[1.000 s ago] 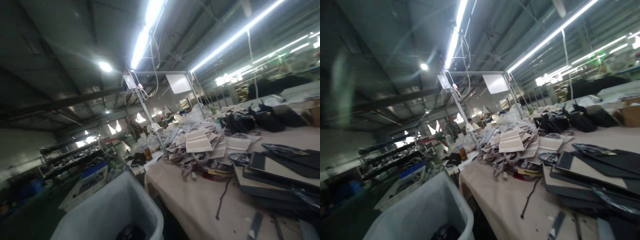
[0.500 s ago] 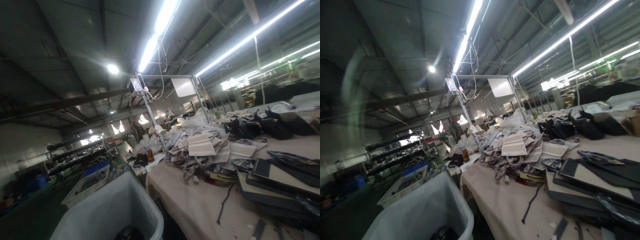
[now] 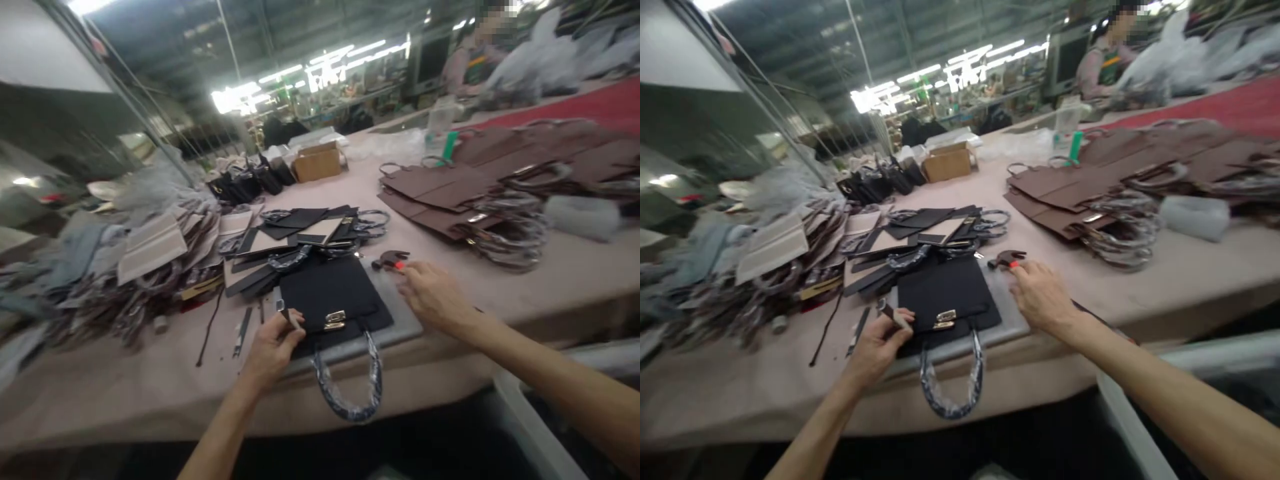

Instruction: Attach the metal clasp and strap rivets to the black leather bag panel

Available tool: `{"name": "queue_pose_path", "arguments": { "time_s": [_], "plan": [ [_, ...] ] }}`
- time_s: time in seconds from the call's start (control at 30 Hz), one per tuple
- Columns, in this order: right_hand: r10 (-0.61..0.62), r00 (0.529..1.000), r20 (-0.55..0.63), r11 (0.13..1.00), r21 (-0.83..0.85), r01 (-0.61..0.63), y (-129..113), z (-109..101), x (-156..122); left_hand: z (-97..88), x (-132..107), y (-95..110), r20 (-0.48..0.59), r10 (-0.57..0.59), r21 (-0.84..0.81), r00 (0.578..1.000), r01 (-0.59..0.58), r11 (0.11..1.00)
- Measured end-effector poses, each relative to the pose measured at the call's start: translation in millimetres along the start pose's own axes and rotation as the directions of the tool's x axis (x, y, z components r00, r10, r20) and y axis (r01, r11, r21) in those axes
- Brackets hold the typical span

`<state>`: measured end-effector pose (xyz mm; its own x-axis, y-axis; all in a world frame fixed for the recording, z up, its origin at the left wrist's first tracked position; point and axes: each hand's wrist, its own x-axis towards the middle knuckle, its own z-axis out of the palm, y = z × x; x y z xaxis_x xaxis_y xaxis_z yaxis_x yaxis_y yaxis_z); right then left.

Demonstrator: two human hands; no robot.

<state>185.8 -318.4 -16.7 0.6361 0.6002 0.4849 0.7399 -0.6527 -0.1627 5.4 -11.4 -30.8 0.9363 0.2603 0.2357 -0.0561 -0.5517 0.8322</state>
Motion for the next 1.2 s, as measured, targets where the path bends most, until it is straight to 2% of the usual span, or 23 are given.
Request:
{"name": "queue_pose_path", "arguments": {
  "time_s": [0.07, 0.17, 0.27, 0.43, 0.57, 0.63, 0.77, 0.93, 1.1, 1.2],
  "plan": [
    [-0.047, 0.998, 0.039, 0.996, 0.071, 0.044, -4.4, -2.3, -12.8, -8.0, 0.9, -2.5, 0.013, 0.024, 0.055, 1.0, -0.025, 0.998],
    [-0.199, 0.977, 0.079, 0.949, 0.264, 0.172, -29.4, 1.4, -15.1, -12.8, -3.4, -1.9, -0.003, 0.048, 0.097, 0.999, -0.048, 0.994],
    [-0.283, 0.959, 0.012, 0.88, 0.4, 0.255, -47.4, 7.2, -20.5, -10.1, -6.2, -4.5, -0.026, 0.087, 0.119, 0.996, -0.084, 0.989],
    [-0.319, 0.945, -0.077, 0.819, 0.479, 0.316, -45.0, 16.3, -31.8, -5.5, -8.5, -10.3, -0.065, 0.218, 0.181, 0.974, -0.203, 0.962],
    [-0.339, 0.935, -0.1, 0.803, 0.488, 0.343, -41.3, 18.7, -33.4, -2.3, -15.0, -7.7, -0.061, 0.383, 0.219, 0.922, -0.362, 0.906],
    [-0.316, 0.939, -0.132, 0.801, 0.494, 0.339, -43.2, 20.0, -34.8, -1.7, -17.9, -6.8, -0.071, 0.362, 0.228, 0.929, -0.338, 0.913],
    [-0.234, 0.952, -0.197, 0.823, 0.481, 0.302, -47.9, 22.5, -39.0, -4.5, -19.8, -9.1, -0.122, 0.22, 0.198, 0.968, -0.193, 0.961],
    [-0.238, 0.963, -0.13, 0.809, 0.521, 0.27, -43.2, 19.6, -38.5, -8.3, -19.9, -12.1, -0.081, 0.234, 0.166, 0.969, -0.219, 0.962],
    [-0.231, 0.972, -0.053, 0.781, 0.585, 0.217, -37.2, 15.7, -38.1, -10.4, -20.3, -16.3, -0.151, 0.101, -0.01, 0.983, -0.104, 0.995],
    [-0.235, 0.971, -0.044, 0.777, 0.591, 0.215, -36.6, 14.7, -38.6, -9.6, -18.6, -12.2, -0.151, 0.101, -0.037, 0.983, -0.108, 0.993]
  ]
}}
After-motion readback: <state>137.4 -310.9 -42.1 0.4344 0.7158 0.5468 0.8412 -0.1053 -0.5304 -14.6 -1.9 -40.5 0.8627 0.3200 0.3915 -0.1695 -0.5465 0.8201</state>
